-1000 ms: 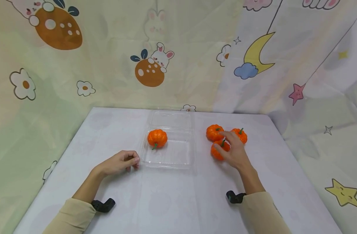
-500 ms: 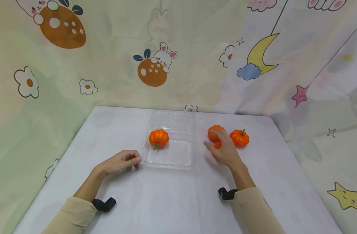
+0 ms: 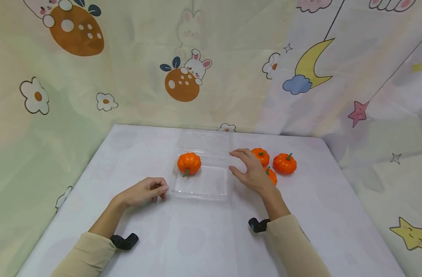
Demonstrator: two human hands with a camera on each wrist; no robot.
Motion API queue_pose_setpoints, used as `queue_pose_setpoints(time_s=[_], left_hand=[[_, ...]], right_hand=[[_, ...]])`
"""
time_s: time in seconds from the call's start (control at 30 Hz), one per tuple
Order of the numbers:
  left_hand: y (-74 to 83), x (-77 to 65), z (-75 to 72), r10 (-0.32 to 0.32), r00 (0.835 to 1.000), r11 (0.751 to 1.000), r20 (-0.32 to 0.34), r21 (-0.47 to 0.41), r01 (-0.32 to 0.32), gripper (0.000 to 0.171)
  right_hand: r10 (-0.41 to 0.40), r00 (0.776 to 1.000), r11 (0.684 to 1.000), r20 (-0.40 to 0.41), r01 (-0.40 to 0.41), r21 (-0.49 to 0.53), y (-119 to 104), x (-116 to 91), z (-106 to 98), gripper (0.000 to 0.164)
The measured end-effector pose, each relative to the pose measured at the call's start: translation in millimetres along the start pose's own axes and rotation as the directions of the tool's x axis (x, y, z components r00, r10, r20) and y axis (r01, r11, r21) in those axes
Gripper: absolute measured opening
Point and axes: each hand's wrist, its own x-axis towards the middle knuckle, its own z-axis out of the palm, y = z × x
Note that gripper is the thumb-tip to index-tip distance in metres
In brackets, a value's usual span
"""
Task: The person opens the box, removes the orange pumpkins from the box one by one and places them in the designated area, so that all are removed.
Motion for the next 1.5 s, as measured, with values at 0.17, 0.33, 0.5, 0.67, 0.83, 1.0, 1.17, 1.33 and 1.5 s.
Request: queue_pose_setpoints(time_s=[0.17, 0.33, 0.5, 0.67, 0.83, 1.0, 1.17, 1.33, 1.5], left_hand=[[1.7, 0.7, 1.2, -0.003, 1.000, 1.000, -0.005, -0.002, 0.003, 0.027], [2.2, 0.7, 0.9, -0.006, 1.000, 1.000, -0.001, 0.005, 0.006, 0.028], [1.1, -0.2, 0.8, 0.001, 1.000, 1.000, -0.007, 0.004, -0.001, 0.029], [-2.4, 1.2, 3.0, 0.014, 1.000, 1.000, 0.008, -0.005, -0.014, 0.030], [-2.2, 1.9, 1.5, 0.002, 1.000, 1.000, -0.002, 0.004, -0.002, 0.031], [-2.2, 2.7, 1.0, 0.005, 1.000, 1.000, -0.004, -0.004, -0.005, 0.029], [-1.6, 4.0, 1.7, 0.013, 1.000, 1.000, 0.006, -0.011, -0.013, 0.028], [-1.1, 4.2, 1.3, 0.020, 1.000, 1.000, -0.004, -0.015, -0.020, 0.027], [-3.3, 3.3, 0.6, 0.020, 1.000, 1.000, -0.003, -0.016, -0.020, 0.027]], right_hand=[[-0.083, 0.996, 0.996, 0.017, 0.083, -0.021, -3, 7, 7, 0.043], [-0.105, 0.994, 0.994, 0.033, 0.106, -0.028, -8, 15, 16, 0.041], [-0.099, 0.992, 0.995, 0.075, 0.101, -0.024, -15, 23, 23, 0.041], [-0.108, 0.986, 0.993, 0.130, 0.113, -0.031, -20, 26, 28, 0.043], [-0.103, 0.974, 0.990, 0.204, 0.121, -0.078, -27, 35, 33, 0.046], [-0.122, 0.951, 0.985, 0.285, 0.150, -0.081, -35, 47, 38, 0.046], [-0.103, 0.942, 0.985, 0.320, 0.142, -0.102, -39, 52, 44, 0.045], [-0.113, 0.937, 0.981, 0.332, 0.159, -0.115, -40, 57, 50, 0.046], [-0.134, 0.915, 0.972, 0.380, 0.196, -0.129, -42, 59, 57, 0.049]])
